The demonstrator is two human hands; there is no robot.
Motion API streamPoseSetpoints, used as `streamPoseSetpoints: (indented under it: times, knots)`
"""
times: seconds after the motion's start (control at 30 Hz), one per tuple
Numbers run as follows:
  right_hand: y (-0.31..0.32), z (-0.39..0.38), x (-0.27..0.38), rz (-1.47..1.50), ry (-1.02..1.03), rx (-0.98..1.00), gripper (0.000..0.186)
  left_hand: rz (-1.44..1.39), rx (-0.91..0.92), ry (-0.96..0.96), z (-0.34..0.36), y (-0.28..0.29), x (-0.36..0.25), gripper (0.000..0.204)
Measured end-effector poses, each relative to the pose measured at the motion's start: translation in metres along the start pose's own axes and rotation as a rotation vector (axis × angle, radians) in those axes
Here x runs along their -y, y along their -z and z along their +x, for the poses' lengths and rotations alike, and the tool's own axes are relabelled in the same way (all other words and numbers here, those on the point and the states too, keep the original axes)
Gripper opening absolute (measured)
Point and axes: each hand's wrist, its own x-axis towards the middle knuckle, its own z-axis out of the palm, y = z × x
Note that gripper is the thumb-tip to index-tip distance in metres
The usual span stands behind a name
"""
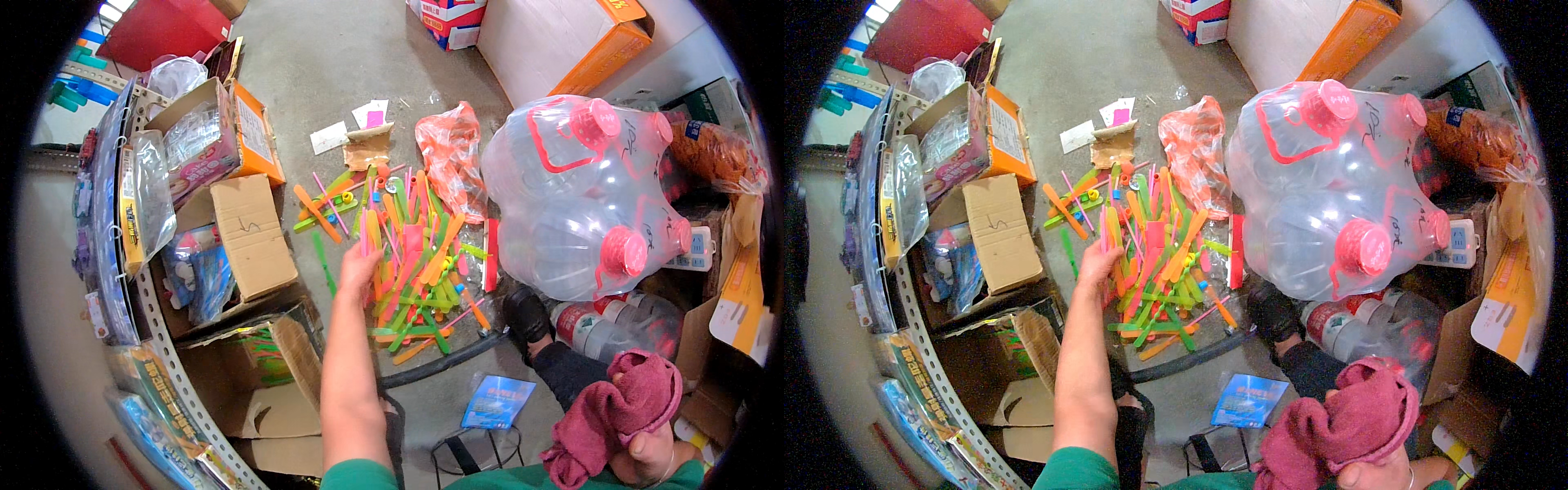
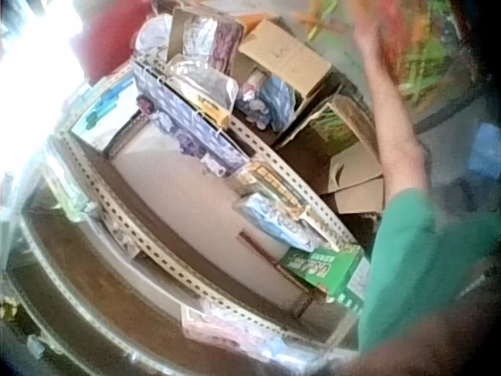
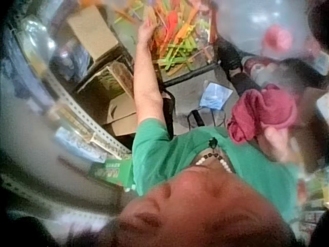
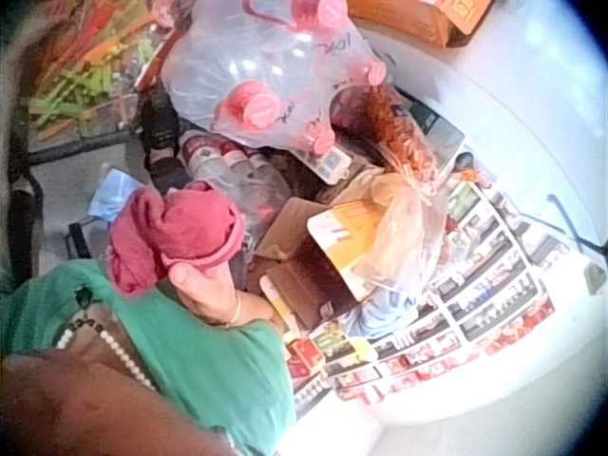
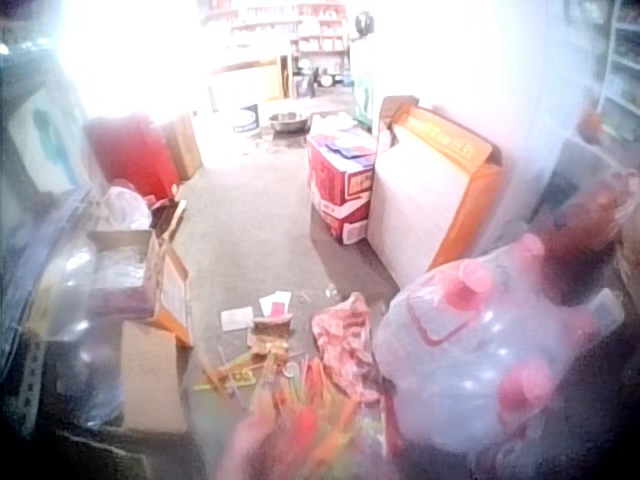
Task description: The person is sitting on the floor in a cluttered storage area, picking up colorful plastic sticks and wiping them with a cloth. They place the cleaned sticks into a cardboard box.
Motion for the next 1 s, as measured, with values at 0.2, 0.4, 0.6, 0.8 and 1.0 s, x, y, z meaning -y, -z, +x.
streamPoseSetpoints:
  times: [0.2, 0.4, 0.6, 0.8, 1.0]
  knots:
    - [0.003, -0.004, -0.002, 0.0, -0.073, 0.02, 0.084, 0.297, -0.412, -0.263, 0.02, 0.025, 0.043, 0.014]
    - [-0.006, 0.004, -0.002, -0.018, -0.024, 0.004, 0.084, 0.728, -0.434, -0.391, 0.02, -0.029, 0.034, 0.021]
    - [-0.004, 0.006, -0.001, -0.033, -0.04, 0.052, 0.083, 0.997, -0.405, -0.211, 0.026, -0.05, 0.034, 0.022]
    - [0.0, 0.008, 0.0, -0.037, 0.01, 0.052, 0.076, 0.661, -0.275, -0.198, 0.021, -0.017, 0.028, 0.028]
    - [-0.013, -0.005, -0.004, 0.119, 0.061, -0.046, 0.07, -0.138, -0.086, -0.14, 0.007, 0.003, -0.004, 0.01]
